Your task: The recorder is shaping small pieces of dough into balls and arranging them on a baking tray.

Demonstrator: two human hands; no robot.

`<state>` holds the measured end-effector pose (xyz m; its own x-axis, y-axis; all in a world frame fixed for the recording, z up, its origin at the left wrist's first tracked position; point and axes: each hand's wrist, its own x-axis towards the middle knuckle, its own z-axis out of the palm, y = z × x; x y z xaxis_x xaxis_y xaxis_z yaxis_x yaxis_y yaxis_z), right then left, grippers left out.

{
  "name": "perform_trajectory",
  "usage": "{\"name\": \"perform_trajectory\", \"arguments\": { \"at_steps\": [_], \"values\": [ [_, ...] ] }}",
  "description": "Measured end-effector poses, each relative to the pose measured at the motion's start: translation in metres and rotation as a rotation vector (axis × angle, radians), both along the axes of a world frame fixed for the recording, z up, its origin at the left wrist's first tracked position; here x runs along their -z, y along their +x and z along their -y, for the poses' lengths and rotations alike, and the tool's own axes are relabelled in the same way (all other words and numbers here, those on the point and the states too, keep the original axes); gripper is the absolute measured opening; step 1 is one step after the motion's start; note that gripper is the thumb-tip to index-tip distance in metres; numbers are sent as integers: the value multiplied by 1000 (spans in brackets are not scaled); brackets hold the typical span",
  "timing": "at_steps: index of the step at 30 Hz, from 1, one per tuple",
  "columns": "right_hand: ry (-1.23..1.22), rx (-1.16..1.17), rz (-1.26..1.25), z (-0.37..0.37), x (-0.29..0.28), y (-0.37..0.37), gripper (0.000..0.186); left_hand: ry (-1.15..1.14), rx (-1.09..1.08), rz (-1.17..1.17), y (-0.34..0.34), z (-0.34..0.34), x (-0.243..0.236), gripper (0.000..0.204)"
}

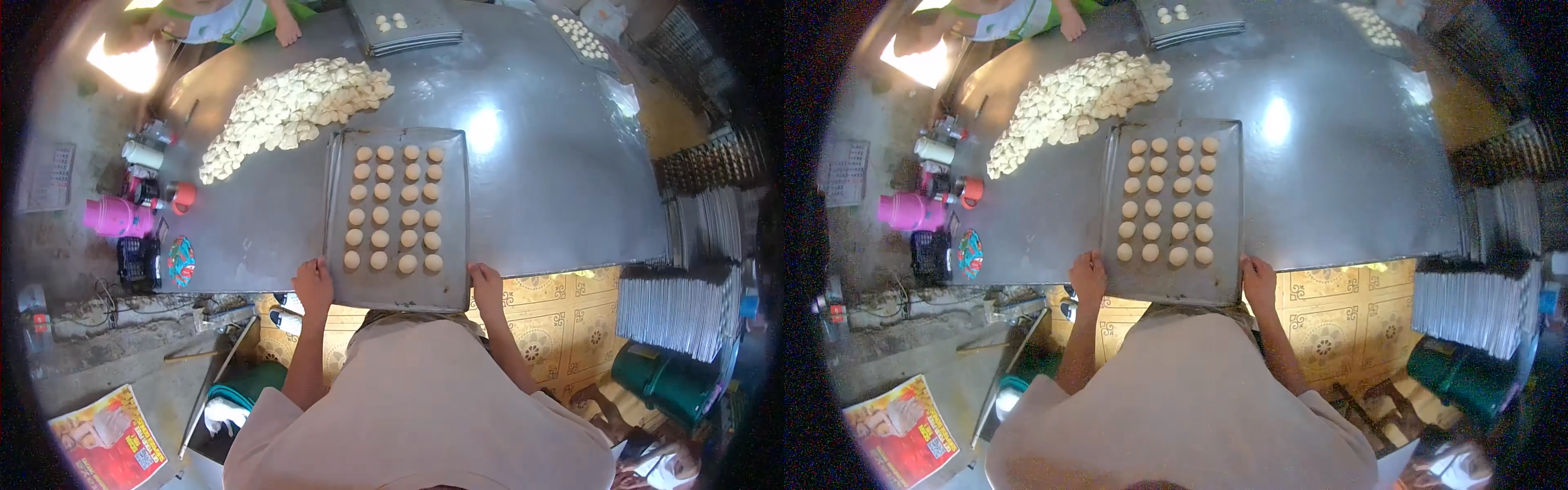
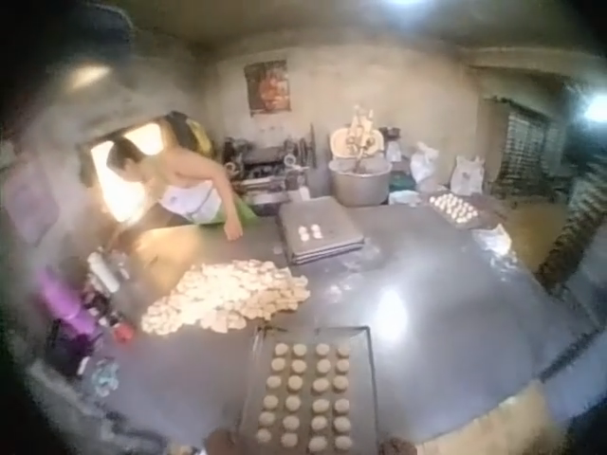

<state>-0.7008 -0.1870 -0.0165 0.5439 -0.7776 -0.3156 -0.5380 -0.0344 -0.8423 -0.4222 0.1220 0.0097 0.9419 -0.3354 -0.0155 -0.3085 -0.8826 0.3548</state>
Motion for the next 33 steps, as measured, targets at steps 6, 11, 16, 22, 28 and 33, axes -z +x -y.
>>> {"name": "perform_trajectory", "arguments": {
  "at_steps": [6,11,16,22,28,33],
  "values": [
    [-53,63,102,17,-18,-2,40,-378,-94,-23,-12,21,-25,37],
    [-203,196,-30,66,-44,-46,33,-354,27,-220,-45,90,-43,40],
    [-1015,361,-274,139,-73,-129,23,-493,575,-27,-114,203,-16,36],
    [-638,795,-88,132,-111,-200,31,-624,559,-800,-228,374,22,25],
    [-306,766,161,78,-88,-195,17,-686,617,-1493,-299,465,-42,32],
    [417,841,1117,85,-64,-131,28,-902,979,-910,-325,402,-112,41]
  ]
}}
